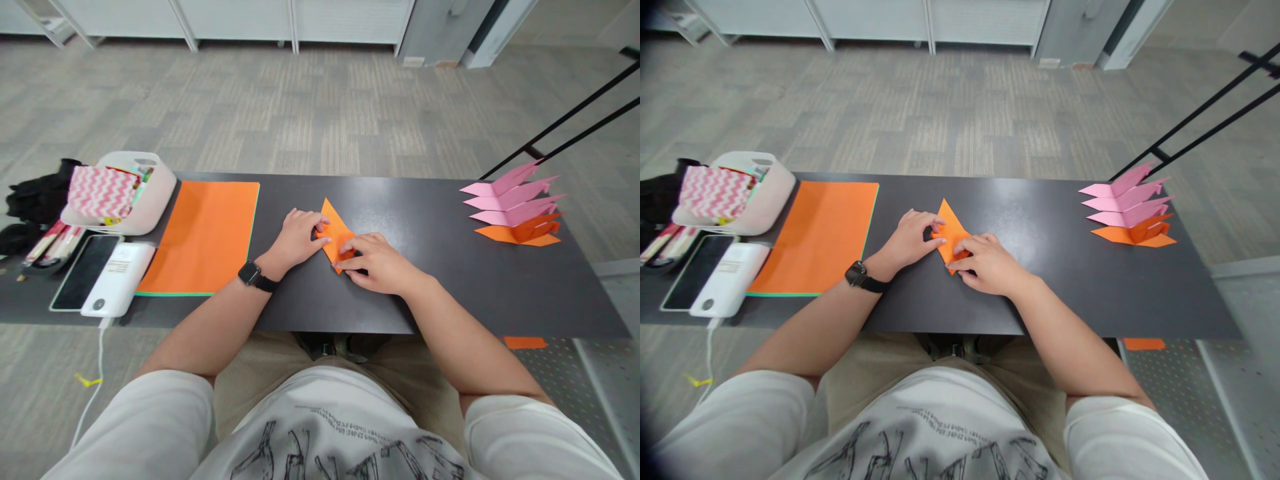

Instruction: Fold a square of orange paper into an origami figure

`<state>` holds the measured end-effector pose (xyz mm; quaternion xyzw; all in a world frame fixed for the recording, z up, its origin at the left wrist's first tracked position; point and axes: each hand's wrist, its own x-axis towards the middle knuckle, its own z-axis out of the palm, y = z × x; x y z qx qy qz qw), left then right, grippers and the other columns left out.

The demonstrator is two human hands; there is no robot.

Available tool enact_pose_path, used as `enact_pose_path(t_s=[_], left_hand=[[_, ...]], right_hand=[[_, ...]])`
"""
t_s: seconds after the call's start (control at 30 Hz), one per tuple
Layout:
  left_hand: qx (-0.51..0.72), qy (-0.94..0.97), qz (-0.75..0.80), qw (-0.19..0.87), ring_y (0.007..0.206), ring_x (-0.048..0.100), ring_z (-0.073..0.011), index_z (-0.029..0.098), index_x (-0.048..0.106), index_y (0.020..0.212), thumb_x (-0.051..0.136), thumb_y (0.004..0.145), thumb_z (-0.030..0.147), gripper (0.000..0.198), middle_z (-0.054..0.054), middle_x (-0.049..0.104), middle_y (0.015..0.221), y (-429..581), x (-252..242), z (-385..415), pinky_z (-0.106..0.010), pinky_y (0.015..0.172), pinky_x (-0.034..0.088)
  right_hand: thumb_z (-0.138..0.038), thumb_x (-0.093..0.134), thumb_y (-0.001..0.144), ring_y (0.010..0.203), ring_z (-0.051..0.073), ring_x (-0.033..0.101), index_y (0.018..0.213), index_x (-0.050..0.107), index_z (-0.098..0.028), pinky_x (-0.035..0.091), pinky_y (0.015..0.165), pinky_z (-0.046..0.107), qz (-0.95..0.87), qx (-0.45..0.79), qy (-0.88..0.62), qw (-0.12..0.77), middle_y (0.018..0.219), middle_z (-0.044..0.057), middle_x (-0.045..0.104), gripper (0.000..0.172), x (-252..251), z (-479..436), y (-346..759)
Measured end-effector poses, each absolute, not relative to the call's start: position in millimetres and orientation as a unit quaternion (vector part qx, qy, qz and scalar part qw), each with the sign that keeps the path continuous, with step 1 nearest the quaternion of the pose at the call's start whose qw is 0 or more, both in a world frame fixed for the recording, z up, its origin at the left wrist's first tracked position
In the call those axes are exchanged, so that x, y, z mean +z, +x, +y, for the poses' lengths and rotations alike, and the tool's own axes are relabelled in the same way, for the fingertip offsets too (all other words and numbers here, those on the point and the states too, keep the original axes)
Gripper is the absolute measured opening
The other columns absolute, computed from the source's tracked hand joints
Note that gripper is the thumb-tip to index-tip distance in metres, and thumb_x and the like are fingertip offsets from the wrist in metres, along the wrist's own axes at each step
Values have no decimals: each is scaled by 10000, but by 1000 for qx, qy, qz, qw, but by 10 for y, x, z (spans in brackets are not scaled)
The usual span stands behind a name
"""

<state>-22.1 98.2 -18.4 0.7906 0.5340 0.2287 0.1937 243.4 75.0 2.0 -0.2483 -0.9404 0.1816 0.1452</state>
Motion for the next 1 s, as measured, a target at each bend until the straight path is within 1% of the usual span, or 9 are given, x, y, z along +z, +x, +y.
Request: enact_pose_path(t_s=[0.3,0.43,0.57,0.7,0.8,0.9,1.0], left_hand=[[228,791,531,200,1100,667,-253,280,691,1172,805,909,292,286,-6,763,1083,-220,-188,994,-575,1260,329],[227,790,532,201,1110,666,-256,285,690,1173,806,910,301,288,-6,764,1087,-222,-196,996,-580,1265,321],[223,792,532,201,1113,667,-255,284,690,1166,800,917,301,273,-6,765,1085,-225,-197,993,-587,1273,315],[219,798,528,191,1114,664,-259,279,701,1125,771,939,305,201,-14,764,1095,-228,-192,982,-588,1274,314],[213,801,527,187,1122,656,-260,282,706,1091,726,964,301,130,-17,758,1107,-233,-187,972,-588,1279,305],[216,801,526,188,1118,649,-255,280,709,1081,706,968,287,113,-15,752,1105,-234,-185,963,-584,1281,301],[219,802,523,187,1108,645,-254,275,712,1074,705,964,281,110,-15,752,1093,-225,-192,957,-587,1280,298]], right_hand=[[-144,679,930,1227,292,651,1192,858,-362,411,1071,522,-944,183,-239,133,1307,83,713,385,52,742,2452],[-160,678,938,1228,294,648,1190,860,-371,406,1084,535,-947,173,-236,133,1325,86,709,376,50,727,2462],[-163,675,941,1226,293,655,1191,861,-354,406,1098,542,-949,167,-234,130,1336,92,714,365,56,711,2461],[-149,670,928,1232,297,661,1181,862,-346,407,1103,549,-947,167,-241,129,1335,94,721,374,67,696,2451],[-137,663,910,1246,309,660,1166,864,-337,410,1096,551,-946,165,-244,134,1370,93,723,382,73,680,2442],[-136,650,907,1271,323,652,1166,859,-335,405,1098,561,-948,159,-241,131,1446,70,724,387,72,659,2438],[-151,639,916,1295,337,638,1191,843,-341,392,1103,574,-951,153,-241,119,1442,25,752,392,62,636,2440]])
